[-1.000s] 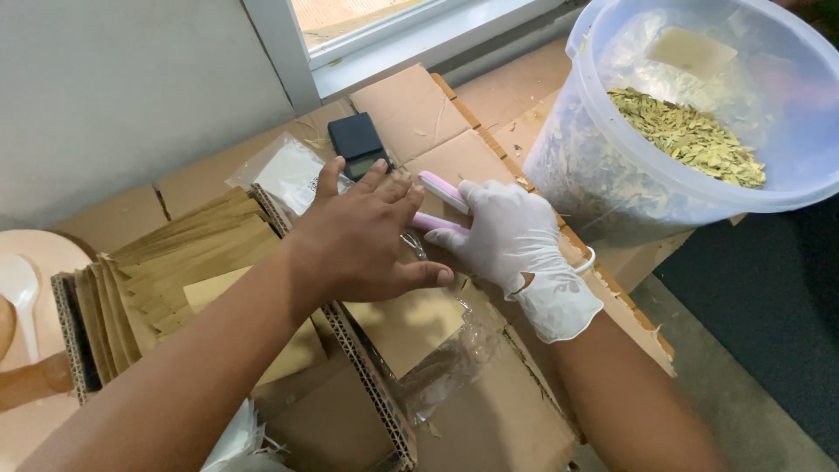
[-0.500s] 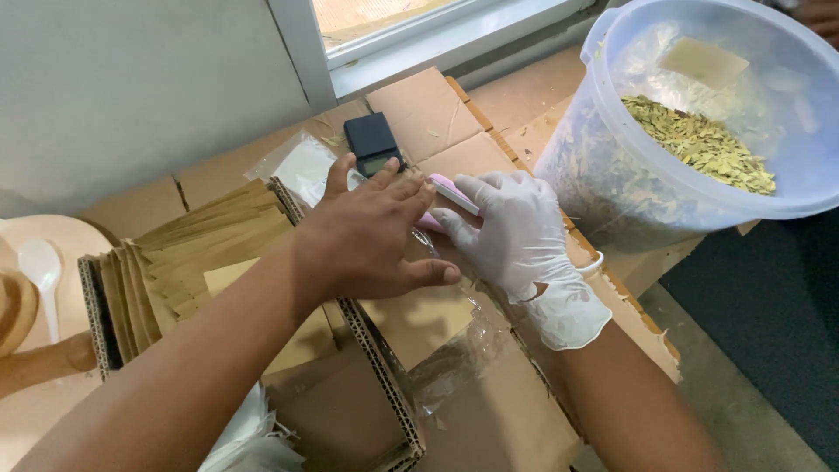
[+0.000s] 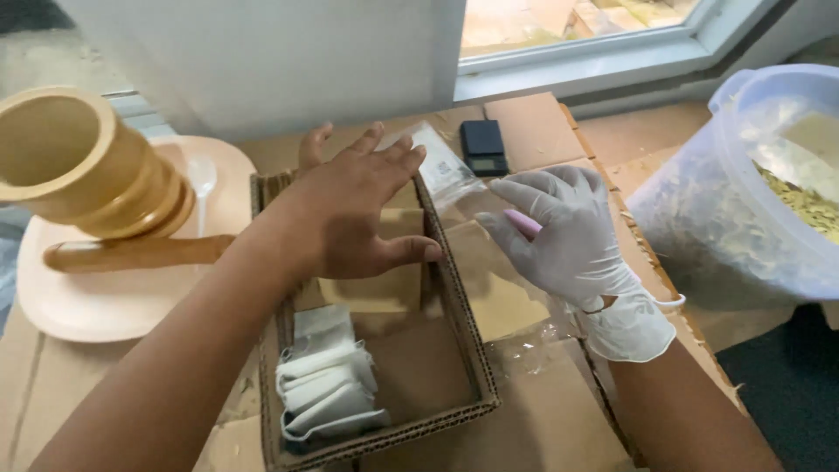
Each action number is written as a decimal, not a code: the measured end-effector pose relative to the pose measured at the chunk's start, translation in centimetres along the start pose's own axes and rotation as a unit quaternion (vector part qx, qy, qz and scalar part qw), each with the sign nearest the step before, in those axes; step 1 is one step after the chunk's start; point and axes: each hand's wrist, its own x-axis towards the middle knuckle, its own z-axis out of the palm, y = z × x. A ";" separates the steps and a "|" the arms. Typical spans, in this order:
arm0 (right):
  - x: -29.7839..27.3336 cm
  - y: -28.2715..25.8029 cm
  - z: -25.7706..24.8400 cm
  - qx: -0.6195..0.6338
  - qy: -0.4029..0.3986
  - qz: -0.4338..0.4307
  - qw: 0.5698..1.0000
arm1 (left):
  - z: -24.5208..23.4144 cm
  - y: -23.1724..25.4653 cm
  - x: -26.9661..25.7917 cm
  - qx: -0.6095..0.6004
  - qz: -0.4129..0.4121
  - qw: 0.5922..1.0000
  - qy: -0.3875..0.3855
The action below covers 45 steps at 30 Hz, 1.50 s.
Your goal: The person seals small white packets using a handheld heating tool by hand, then places the packets into a larger brown paper bag inside a cardboard box.
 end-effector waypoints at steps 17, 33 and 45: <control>5.1 -6.8 5.2 0.008 -0.218 0.005 0.976 | 5.7 -2.4 -7.2 -0.174 -0.097 0.966 0.164; 7.8 -8.1 3.1 0.296 -0.219 0.228 0.901 | 7.6 -3.0 -6.8 -0.181 -0.068 0.936 0.295; 7.8 -7.9 1.6 0.391 -0.200 0.274 0.855 | 7.5 -3.3 -6.4 -0.209 -0.037 0.924 0.318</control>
